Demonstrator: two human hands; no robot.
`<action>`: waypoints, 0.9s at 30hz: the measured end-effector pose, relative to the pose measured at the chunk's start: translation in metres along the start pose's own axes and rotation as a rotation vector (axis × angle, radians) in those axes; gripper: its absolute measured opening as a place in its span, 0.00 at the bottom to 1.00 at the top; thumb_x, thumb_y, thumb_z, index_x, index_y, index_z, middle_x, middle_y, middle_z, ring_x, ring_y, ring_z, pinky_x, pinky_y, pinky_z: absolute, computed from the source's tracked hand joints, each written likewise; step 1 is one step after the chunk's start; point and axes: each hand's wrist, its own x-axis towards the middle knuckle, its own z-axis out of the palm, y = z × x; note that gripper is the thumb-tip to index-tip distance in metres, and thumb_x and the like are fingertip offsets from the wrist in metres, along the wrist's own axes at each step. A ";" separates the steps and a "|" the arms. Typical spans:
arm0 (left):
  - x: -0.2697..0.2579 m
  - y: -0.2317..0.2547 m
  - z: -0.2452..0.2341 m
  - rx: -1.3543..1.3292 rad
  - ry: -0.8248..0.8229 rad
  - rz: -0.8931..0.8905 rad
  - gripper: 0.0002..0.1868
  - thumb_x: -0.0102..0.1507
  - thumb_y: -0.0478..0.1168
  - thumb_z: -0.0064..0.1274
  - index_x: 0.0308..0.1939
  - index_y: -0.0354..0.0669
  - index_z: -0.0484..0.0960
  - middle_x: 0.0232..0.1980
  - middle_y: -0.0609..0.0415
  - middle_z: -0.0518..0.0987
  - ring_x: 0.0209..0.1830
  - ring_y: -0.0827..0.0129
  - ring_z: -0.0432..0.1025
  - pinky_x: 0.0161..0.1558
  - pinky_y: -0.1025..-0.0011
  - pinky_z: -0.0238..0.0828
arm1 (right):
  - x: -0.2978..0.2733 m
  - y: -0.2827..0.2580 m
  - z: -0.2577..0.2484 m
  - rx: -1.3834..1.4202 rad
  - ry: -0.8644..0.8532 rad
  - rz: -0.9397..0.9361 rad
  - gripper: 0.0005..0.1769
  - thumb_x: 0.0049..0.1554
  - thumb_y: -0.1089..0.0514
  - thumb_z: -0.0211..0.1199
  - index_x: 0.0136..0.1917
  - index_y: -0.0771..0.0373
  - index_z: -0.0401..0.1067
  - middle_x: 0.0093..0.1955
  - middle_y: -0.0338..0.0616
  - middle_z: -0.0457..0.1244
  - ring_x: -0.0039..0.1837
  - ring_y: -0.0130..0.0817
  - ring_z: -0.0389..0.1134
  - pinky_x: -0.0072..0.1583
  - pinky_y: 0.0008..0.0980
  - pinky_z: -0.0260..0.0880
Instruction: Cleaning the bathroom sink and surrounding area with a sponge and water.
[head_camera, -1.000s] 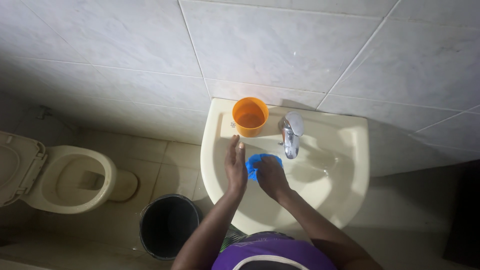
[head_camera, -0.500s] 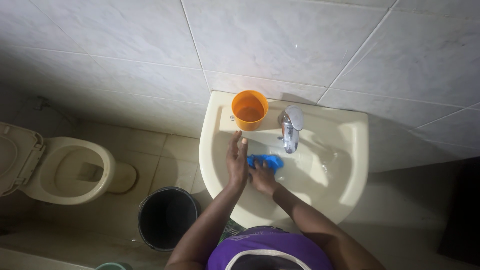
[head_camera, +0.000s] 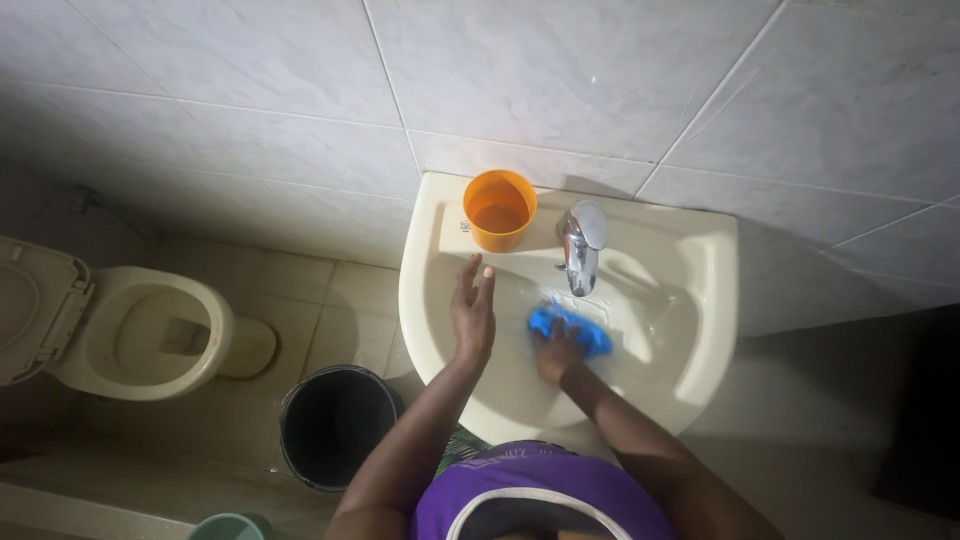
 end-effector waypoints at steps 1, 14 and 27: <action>-0.001 0.002 -0.001 -0.001 -0.002 0.004 0.26 0.70 0.49 0.49 0.69 0.43 0.72 0.73 0.50 0.72 0.61 0.67 0.71 0.67 0.67 0.62 | 0.009 0.000 0.017 0.002 0.004 0.001 0.34 0.64 0.51 0.46 0.82 0.42 0.50 0.86 0.60 0.28 0.82 0.79 0.34 0.74 0.74 0.44; -0.005 0.003 -0.012 -0.147 -0.014 0.007 0.26 0.70 0.47 0.49 0.70 0.40 0.71 0.72 0.46 0.73 0.70 0.63 0.67 0.70 0.65 0.60 | 0.014 -0.031 -0.036 0.251 0.631 -0.418 0.13 0.50 0.64 0.62 0.50 0.60 0.71 0.53 0.54 0.65 0.56 0.56 0.67 0.56 0.54 0.68; -0.009 -0.001 0.003 -0.154 -0.040 -0.003 0.26 0.71 0.47 0.49 0.70 0.38 0.71 0.74 0.47 0.69 0.75 0.63 0.62 0.72 0.66 0.56 | 0.000 -0.009 -0.021 0.026 0.109 -0.195 0.35 0.58 0.45 0.63 0.77 0.42 0.57 0.85 0.54 0.31 0.81 0.71 0.38 0.72 0.71 0.48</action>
